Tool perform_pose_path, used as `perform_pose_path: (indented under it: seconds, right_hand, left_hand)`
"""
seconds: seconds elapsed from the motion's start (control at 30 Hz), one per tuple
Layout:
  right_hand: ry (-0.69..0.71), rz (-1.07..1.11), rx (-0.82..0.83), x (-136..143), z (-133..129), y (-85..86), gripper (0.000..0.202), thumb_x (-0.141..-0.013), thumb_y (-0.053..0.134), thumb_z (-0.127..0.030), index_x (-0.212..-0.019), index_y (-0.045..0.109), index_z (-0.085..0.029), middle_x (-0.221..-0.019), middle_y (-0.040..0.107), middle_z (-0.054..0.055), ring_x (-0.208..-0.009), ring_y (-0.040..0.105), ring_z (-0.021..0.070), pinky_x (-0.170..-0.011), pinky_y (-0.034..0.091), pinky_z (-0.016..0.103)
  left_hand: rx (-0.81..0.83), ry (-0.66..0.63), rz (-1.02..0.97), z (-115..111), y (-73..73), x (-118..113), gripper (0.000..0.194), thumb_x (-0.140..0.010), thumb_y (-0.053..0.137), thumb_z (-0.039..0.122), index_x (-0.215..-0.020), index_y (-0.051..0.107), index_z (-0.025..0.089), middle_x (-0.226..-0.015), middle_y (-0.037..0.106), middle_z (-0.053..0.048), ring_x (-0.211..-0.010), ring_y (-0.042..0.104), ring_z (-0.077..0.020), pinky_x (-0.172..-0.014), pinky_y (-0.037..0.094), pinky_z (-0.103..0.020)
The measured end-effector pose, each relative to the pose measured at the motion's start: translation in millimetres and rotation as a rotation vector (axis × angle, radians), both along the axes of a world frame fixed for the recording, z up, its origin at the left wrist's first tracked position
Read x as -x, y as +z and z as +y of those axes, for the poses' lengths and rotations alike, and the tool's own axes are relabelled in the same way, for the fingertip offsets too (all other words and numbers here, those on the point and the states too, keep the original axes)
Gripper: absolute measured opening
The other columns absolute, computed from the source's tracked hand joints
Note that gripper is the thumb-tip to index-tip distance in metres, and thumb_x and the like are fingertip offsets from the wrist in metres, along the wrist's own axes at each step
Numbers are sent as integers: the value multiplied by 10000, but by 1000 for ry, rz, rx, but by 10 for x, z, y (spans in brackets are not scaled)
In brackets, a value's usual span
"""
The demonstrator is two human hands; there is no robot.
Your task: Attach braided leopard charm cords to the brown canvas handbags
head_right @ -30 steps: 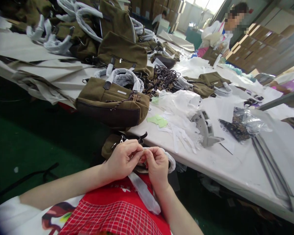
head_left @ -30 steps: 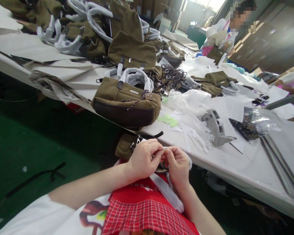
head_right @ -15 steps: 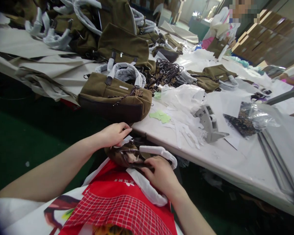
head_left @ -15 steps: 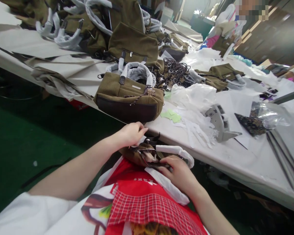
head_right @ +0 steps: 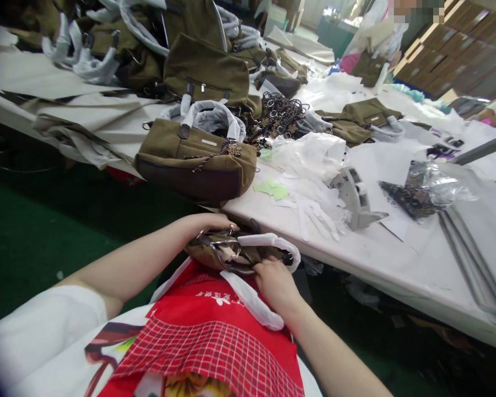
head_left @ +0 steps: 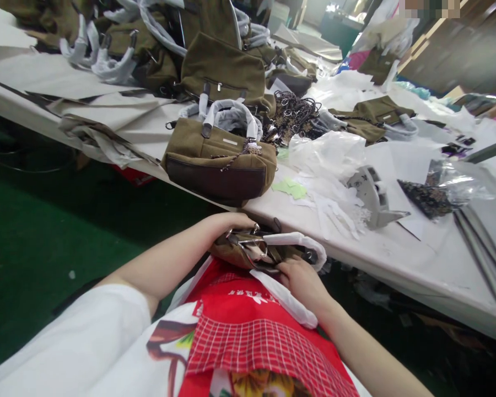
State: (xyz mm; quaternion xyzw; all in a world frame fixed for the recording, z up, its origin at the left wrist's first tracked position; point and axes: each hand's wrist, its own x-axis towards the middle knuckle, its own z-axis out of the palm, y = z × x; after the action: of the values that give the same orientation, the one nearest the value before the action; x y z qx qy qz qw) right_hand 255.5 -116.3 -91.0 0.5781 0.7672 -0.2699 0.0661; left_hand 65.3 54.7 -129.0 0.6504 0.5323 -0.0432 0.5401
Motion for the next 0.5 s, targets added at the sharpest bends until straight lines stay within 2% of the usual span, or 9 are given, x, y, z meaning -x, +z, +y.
perform_pose_path:
  seconds: [0.07, 0.13, 0.2, 0.27, 0.33, 0.4, 0.5]
  right_hand:
    - [-9, 33, -22, -34, 3, -68, 255, -908, 498, -132, -893, 752, -148, -945, 730, 111, -1005, 606, 247, -939, 448, 345]
    - [7, 112, -63, -95, -8, -93, 253, -919, 497, -126, -902, 748, -152, -990, 729, 102, -1067, 586, 238, -987, 435, 344]
    - [38, 149, -115, -157, -19, -55, 238, -931, 507, -142, -924, 744, -160, -1041, 717, 101, -1139, 552, 244, -1044, 407, 371]
    - [80, 135, -164, -194, -12, 40, 214, -938, 528, -183, -927, 741, -174, -1112, 690, 115, -1202, 511, 271, -1075, 381, 431]
    - [135, 122, -196, -195, 25, 169, 202, -938, 544, -215, -914, 744, -199, -1198, 651, 117, -1253, 474, 299, -1093, 352, 499]
    - [201, 136, -224, -165, 90, 307, 194, -929, 557, -225, -958, 749, -222, -1288, 607, 112, -1327, 411, 330, -1121, 297, 559]
    - [287, 178, -271, -93, 215, 508, 279, -908, 578, -232, -1155, 707, -227, -1372, 560, 113, -1429, 275, 352, -1170, 221, 576]
  left_hand:
    - [61, 43, -95, -117, 60, 2, 273, -710, 657, 367, -805, 721, 120, -794, 763, -118, -760, 717, -283, -670, 566, -349]
    - [87, 75, -223, -271, 167, 70, 281, -748, 615, 352, -875, 705, 118, -876, 765, -113, -811, 720, -257, -693, 572, -326]
    - [35, 162, -417, -437, 321, 199, 290, -772, 618, 363, -930, 677, 128, -945, 757, -101, -874, 713, -235, -740, 568, -305]
    - [-158, 298, -596, -591, 525, 360, 266, -777, 648, 370, -923, 633, 148, -902, 746, -73, -820, 706, -210, -712, 558, -291]
    - [-471, 356, -671, -724, 773, 509, 233, -754, 692, 331, -890, 579, 178, -851, 732, -38, -738, 691, -186, -658, 545, -278]
    - [-745, 234, -658, -841, 1046, 594, 234, -735, 704, 264, -885, 534, 206, -919, 734, -35, -776, 699, -192, -678, 551, -285]
    - [-944, -120, -527, -984, 1413, 536, 167, -785, 620, 206, -925, 530, 225, -983, 732, -43, -871, 711, -207, -744, 562, -303]
